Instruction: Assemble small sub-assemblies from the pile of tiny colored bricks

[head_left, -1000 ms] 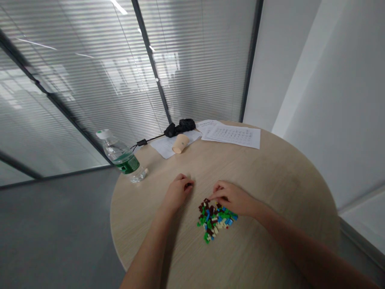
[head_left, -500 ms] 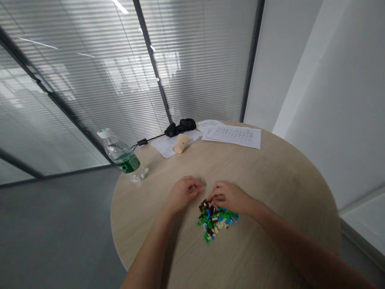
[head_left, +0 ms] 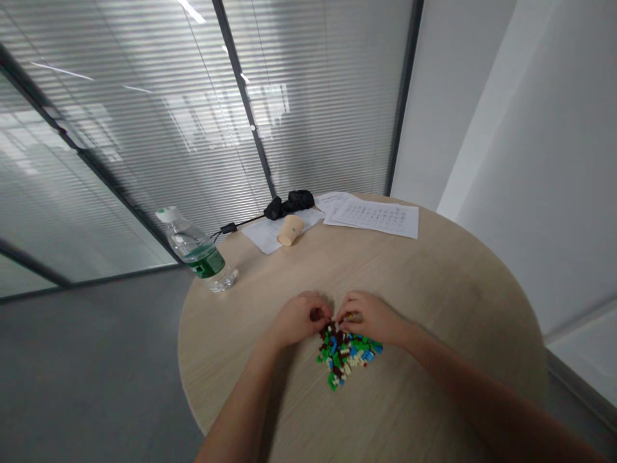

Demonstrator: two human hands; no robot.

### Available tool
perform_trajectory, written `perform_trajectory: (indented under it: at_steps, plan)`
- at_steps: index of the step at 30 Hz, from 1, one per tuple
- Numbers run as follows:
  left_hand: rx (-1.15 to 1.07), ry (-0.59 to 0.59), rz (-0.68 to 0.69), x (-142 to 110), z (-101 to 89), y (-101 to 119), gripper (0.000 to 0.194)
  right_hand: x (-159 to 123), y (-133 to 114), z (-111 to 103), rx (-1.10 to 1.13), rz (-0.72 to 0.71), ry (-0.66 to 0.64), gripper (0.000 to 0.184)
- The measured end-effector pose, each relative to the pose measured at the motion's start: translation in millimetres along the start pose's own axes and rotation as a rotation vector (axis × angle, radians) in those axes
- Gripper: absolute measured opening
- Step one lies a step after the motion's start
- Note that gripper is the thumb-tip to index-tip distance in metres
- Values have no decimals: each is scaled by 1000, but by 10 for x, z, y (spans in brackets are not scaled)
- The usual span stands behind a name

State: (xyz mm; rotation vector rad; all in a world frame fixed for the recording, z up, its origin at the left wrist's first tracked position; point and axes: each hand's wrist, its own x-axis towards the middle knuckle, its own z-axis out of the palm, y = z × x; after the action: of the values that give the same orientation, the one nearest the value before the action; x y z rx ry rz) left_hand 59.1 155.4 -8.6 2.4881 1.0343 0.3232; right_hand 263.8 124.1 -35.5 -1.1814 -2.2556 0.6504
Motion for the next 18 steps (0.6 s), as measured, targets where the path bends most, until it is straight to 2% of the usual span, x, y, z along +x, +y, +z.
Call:
perform_trajectory:
  at_steps: [6, 12, 15, 18]
  plan:
    - [-37, 71, -38, 13, -13, 10, 13, 7, -15, -15, 67, 7, 53, 5]
    - [-279, 175, -37, 18, -28, 135, 24, 21, 23, -10, 304, 163, 162, 8]
    - [-297, 204, 11, 27, -10, 201, 11, 30, 51, 15, 455, 198, 149, 13]
    - [-273, 246, 29, 42, 13, 224, 8, 33, 60, 30, 525, 202, 134, 18]
